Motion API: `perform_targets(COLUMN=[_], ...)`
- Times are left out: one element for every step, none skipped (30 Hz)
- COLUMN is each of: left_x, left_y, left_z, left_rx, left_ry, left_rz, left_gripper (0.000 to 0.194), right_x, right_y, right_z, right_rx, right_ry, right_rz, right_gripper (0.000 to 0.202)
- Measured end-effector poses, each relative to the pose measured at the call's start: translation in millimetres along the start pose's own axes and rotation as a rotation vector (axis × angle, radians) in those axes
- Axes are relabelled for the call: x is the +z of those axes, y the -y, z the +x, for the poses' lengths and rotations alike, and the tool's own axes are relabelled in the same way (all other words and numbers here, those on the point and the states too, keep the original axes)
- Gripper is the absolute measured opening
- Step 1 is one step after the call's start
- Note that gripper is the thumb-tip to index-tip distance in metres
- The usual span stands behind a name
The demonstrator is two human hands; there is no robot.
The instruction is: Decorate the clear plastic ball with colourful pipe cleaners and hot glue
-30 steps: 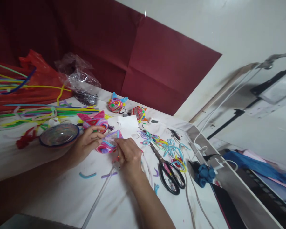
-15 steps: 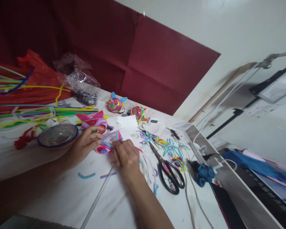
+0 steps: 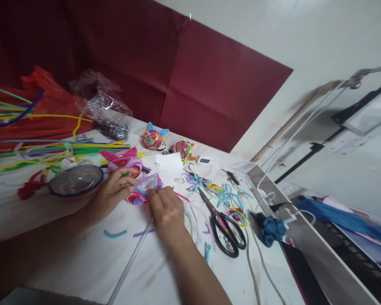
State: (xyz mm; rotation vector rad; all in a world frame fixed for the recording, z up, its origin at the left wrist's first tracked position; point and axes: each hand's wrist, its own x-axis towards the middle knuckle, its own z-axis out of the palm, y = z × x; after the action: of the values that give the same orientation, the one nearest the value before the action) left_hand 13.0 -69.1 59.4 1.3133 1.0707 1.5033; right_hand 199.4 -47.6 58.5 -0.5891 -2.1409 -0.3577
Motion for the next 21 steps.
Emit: perform_targets(left_x=[0.4,0.8,1.3,1.8,2.3,2.7,2.9,3.0,2.8,2.5,2.1,1.5,1.0,0.6,0.4,0.4,0.5,0.9,1.4,2.0,2.6], left_y=[-0.4,-0.8,-1.1,-1.2,-1.2,-1.1,-0.7,-0.2,0.3,0.9,1.5,2.0,2.3,2.4,2.3,2.1,1.9,1.6,1.3,1.2,1.1], left_z=[-0.1,-0.2,-0.3,-0.3,-0.2,0.0,0.2,0.5,0.8,1.1,1.4,1.5,1.5,1.5,1.4,1.2,1.1,1.0,1.0,1.1,1.2], left_rx=[-0.004,-0.007,-0.011,-0.016,-0.021,-0.026,-0.031,-0.035,-0.038,-0.041,-0.044,-0.046,-0.048,-0.05,-0.053,-0.056,-0.059,-0.063,-0.067,-0.07,-0.073], left_ry=[-0.003,-0.007,-0.011,-0.014,-0.018,-0.021,-0.024,-0.025,-0.028,-0.029,-0.028,-0.03,-0.032,-0.035,-0.036,-0.037,-0.038,-0.039,-0.04,-0.043,-0.046], left_rz=[0.002,0.004,0.007,0.009,0.008,0.003,-0.004,-0.012,-0.019,-0.023,-0.024,-0.024,-0.024,-0.023,-0.023,-0.025,-0.028,-0.035,-0.044,-0.054,-0.063], left_gripper=[0.035,0.035,0.035,0.036,0.037,0.037,0.038,0.038,0.039,0.039,0.041,0.042,0.043,0.044,0.044,0.045,0.045,0.046,0.046,0.046,0.046], right_x=[-0.2,-0.4,-0.6,-0.9,-1.2,-1.6,-2.0,-2.3,-2.7,-3.0,-3.2,-3.4,-3.6,-3.8,-4.0,-4.2,-4.5,-4.9,-5.3,-5.7,-6.2], right_y=[0.2,0.5,0.8,1.1,1.5,1.9,2.4,3.0,3.5,4.1,4.7,5.2,5.8,6.3,6.8,7.3,7.9,8.4,8.9,9.4,9.9], right_z=[0.3,0.6,1.1,1.7,2.3,3.0,3.8,4.5,5.1,5.8,6.3,6.8,7.2,7.5,7.8,8.0,8.2,8.4,8.6,8.7,8.9], right_rx=[-0.015,-0.033,-0.052,-0.067,-0.079,-0.089,-0.097,-0.102,-0.106,-0.109,-0.113,-0.117,-0.12,-0.123,-0.126,-0.129,-0.132,-0.135,-0.139,-0.143,-0.148], right_ry=[0.005,0.005,0.004,0.004,0.004,0.001,-0.001,0.0,0.002,0.003,0.005,0.007,0.01,0.013,0.017,0.021,0.027,0.033,0.041,0.047,0.054], right_rz=[-0.018,-0.036,-0.051,-0.067,-0.083,-0.098,-0.113,-0.125,-0.135,-0.142,-0.148,-0.154,-0.157,-0.159,-0.161,-0.162,-0.164,-0.167,-0.173,-0.178,-0.182], right_gripper=[0.016,0.016,0.015,0.014,0.015,0.015,0.016,0.017,0.017,0.017,0.017,0.017,0.017,0.017,0.017,0.018,0.019,0.02,0.021,0.022,0.023])
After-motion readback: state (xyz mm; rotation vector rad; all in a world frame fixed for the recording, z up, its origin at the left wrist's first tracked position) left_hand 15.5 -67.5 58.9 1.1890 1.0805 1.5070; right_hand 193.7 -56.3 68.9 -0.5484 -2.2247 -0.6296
